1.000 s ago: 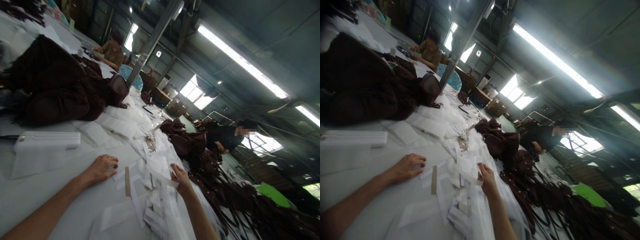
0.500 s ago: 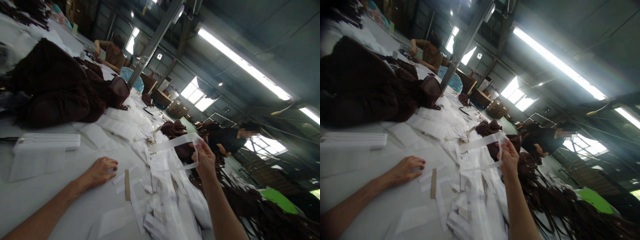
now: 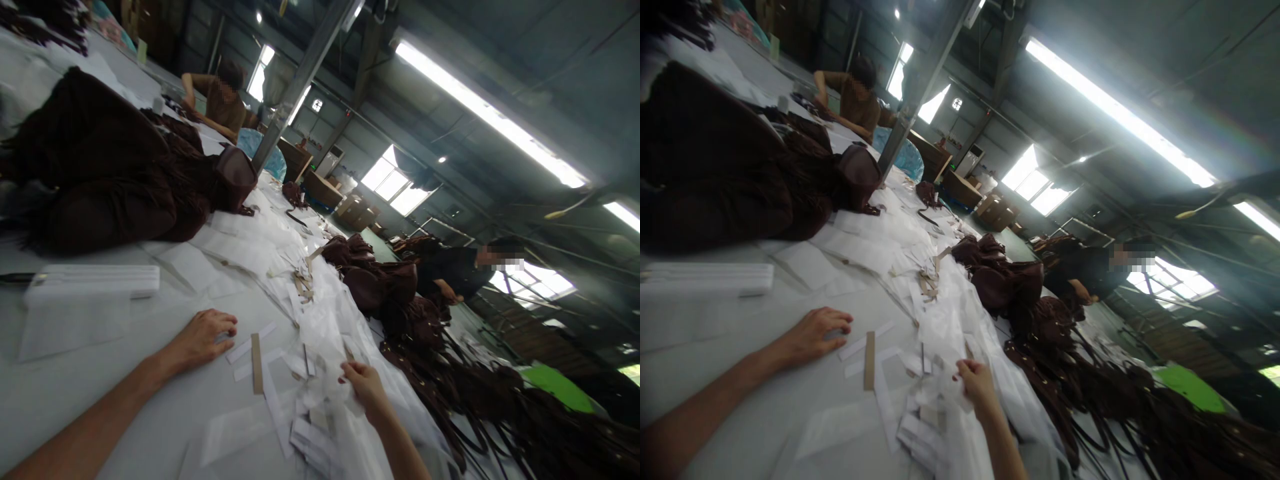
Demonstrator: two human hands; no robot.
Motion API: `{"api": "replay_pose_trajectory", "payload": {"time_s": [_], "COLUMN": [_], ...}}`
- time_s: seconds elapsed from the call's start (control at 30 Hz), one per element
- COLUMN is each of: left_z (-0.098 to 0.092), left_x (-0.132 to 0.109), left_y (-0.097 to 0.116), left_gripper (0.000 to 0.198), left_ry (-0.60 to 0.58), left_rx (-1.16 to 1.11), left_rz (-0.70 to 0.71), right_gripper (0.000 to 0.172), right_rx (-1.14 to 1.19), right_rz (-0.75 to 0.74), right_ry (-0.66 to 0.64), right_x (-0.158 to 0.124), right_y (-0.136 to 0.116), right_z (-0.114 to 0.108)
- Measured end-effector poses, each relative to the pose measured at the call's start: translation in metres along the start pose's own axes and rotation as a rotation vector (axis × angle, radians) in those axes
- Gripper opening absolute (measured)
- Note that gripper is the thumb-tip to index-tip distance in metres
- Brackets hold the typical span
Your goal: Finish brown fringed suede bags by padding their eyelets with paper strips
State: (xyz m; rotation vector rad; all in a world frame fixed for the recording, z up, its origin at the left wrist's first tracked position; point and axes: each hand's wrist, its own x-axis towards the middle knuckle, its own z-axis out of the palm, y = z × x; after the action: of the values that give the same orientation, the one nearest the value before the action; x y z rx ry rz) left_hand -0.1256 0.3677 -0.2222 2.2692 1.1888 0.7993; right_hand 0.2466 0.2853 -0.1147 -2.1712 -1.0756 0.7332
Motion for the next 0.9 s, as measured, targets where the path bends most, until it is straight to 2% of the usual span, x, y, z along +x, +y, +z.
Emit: {"api": "replay_pose_trajectory", "payload": {"time_s": [0.17,0.27,0.33,0.4,0.47,0.6,0.73,0.9], "left_z": [0.001,0.002,0.002,0.001,0.000,-0.001,0.000,0.000], "left_x": [0.000,0.001,0.001,0.000,0.000,0.001,0.001,0.001], "left_y": [-0.001,-0.003,-0.004,-0.004,-0.003,-0.002,-0.001,-0.001], "left_gripper": [0.015,0.016,0.016,0.017,0.018,0.019,0.020,0.019], "left_ry": [0.002,-0.013,-0.018,-0.016,-0.011,-0.021,-0.007,0.004], "left_rx": [0.004,0.009,0.014,0.016,0.012,0.001,-0.027,-0.042], "left_rz": [0.002,-0.001,-0.005,-0.007,-0.004,-0.013,-0.025,-0.019], "right_gripper": [0.040,0.046,0.041,0.022,0.017,0.024,0.029,0.032], "right_rx": [-0.179,-0.278,-0.307,-0.291,-0.227,0.003,0.195,0.273], "right_rz": [-0.084,-0.173,-0.206,-0.199,-0.166,-0.107,-0.097,-0.120], "right_ry": [0.097,0.083,0.047,0.017,-0.001,-0.017,0.029,0.144], "right_x": [0.012,0.012,0.009,0.006,0.005,0.003,-0.006,-0.015], "right_y": [-0.002,-0.004,-0.001,0.001,-0.001,-0.023,-0.054,-0.073], "right_z": [0.001,0.006,0.014,0.020,0.018,-0.014,-0.051,-0.070]}}
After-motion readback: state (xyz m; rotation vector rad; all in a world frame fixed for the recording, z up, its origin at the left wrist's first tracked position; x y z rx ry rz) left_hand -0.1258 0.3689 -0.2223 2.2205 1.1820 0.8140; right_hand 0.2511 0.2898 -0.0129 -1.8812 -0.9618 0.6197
